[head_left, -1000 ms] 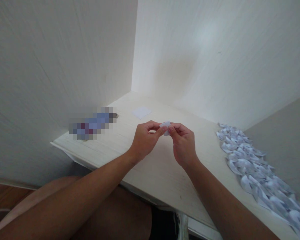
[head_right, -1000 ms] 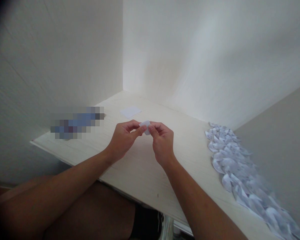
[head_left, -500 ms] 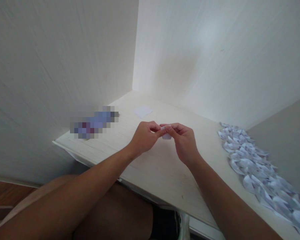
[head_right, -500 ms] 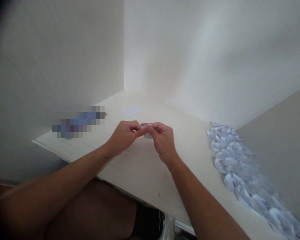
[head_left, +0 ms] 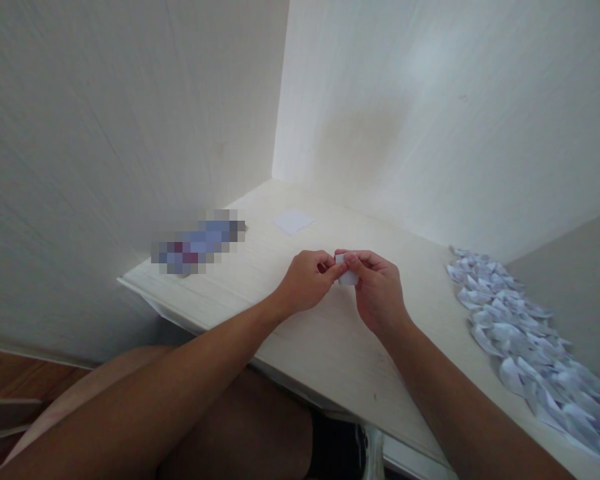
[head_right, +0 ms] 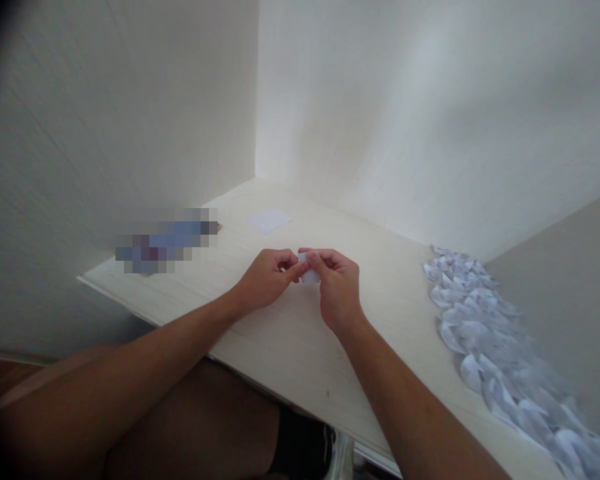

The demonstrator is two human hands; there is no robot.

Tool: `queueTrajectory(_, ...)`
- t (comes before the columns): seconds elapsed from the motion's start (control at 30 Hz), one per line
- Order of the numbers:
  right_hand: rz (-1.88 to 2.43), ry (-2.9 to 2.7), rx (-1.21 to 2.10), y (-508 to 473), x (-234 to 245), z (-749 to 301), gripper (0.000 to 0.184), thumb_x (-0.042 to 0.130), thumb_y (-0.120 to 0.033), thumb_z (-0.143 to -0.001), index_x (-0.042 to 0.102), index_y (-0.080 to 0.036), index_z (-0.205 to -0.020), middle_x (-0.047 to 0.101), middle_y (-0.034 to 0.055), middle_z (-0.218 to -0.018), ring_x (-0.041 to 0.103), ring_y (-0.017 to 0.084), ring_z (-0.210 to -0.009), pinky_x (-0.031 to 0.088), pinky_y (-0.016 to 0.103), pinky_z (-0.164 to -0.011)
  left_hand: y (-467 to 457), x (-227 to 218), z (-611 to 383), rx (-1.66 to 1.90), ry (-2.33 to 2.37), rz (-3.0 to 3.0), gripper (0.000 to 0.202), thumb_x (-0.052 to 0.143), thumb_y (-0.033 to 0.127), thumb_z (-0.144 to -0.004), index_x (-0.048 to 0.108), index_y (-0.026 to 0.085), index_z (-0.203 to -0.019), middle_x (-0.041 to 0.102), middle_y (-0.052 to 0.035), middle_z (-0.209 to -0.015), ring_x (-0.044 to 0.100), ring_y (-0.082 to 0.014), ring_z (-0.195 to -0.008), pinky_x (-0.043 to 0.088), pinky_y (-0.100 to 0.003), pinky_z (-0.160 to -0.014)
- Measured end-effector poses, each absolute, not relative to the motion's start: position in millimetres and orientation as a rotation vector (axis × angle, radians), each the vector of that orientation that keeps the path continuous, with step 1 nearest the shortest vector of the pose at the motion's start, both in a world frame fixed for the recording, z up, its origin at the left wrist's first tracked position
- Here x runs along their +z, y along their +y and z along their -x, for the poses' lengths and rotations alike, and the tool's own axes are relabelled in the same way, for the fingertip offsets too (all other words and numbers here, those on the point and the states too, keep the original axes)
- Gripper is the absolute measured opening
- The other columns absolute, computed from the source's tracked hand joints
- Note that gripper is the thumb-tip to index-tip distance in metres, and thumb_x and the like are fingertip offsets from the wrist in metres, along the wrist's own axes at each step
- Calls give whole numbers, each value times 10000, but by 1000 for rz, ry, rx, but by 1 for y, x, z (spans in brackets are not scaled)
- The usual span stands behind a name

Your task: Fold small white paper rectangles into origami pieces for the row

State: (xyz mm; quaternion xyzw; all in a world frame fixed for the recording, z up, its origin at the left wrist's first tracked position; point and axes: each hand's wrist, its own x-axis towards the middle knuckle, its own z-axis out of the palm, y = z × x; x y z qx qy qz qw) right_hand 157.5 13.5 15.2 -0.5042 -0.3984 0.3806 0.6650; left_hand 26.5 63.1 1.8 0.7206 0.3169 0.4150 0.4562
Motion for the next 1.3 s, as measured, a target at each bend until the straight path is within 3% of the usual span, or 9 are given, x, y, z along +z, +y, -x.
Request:
queueTrajectory(0.23, 1111, -793, 740, 20, 24, -179, 284, 924, -409, -653, 726, -211, -698, 803, 85, -924, 690, 215, -850, 515, 349, -719, 51, 1, -26, 859, 817, -1886, 142, 756, 194, -811, 704, 161, -683, 720, -37, -705, 596, -153, -621, 424, -285, -612)
queueTrajectory(0.37, 1105, -776, 731, 21, 28, -183, 287, 921, -407, -659, 716, -210, -692, 802, 91, -947, 692, 231, -907, 508, 357, -741, 49, 2, -29, 860, 870, -1815, 157, 774, 271, -833, 730, 152, -739, 747, -57, -738, 647, -176, -654, 466, -296, -635)
queueTrajectory(0.53, 1090, -731, 835, 18, 28, -171, 272, 954, -377, -599, 743, -216, -657, 808, 68, -951, 647, 192, -827, 484, 327, -701, 51, 0, -33, 940, 782, -1637, 246, 725, 384, -902, 765, 145, -940, 798, -80, -923, 690, -170, -724, 514, -292, -692)
queueTrajectory(0.7, 1102, -736, 922, 17, 23, -163, 259, 943, -384, -612, 757, -213, -664, 798, 67, -960, 593, 163, -732, 454, 313, -626, 51, -2, -35, 986, 766, -1585, 242, 641, 281, -941, 702, 149, -748, 751, -54, -739, 664, -154, -671, 473, -272, -657)
queueTrajectory(0.9, 1128, -751, 977, 18, 21, -167, 233, 907, -395, -679, 787, -210, -755, 781, 62, -896, 612, 169, -729, 480, 326, -655, 51, 2, -33, 993, 719, -1630, 207, 622, 223, -916, 645, 167, -718, 667, 5, -675, 585, -125, -622, 432, -249, -619)
queueTrajectory(1.13, 1134, -805, 993, 16, 28, -172, 168, 905, -339, -685, 792, -218, -714, 804, 70, -956, 656, 183, -799, 510, 347, -759, 53, 1, -34, 977, 682, -1634, 228, 612, 338, -939, 673, 167, -802, 682, -4, -735, 601, -128, -628, 438, -244, -607)
queueTrajectory(1.3, 1131, -829, 1077, 16, 26, -170, 219, 926, -392, -653, 791, -224, -693, 792, 63, -862, 665, 200, -774, 517, 342, -703, 57, -1, -32, 1041, 714, -1695, 279, 573, 337, -951, 631, 175, -732, 636, 3, -674, 582, -134, -625, 424, -250, -606)
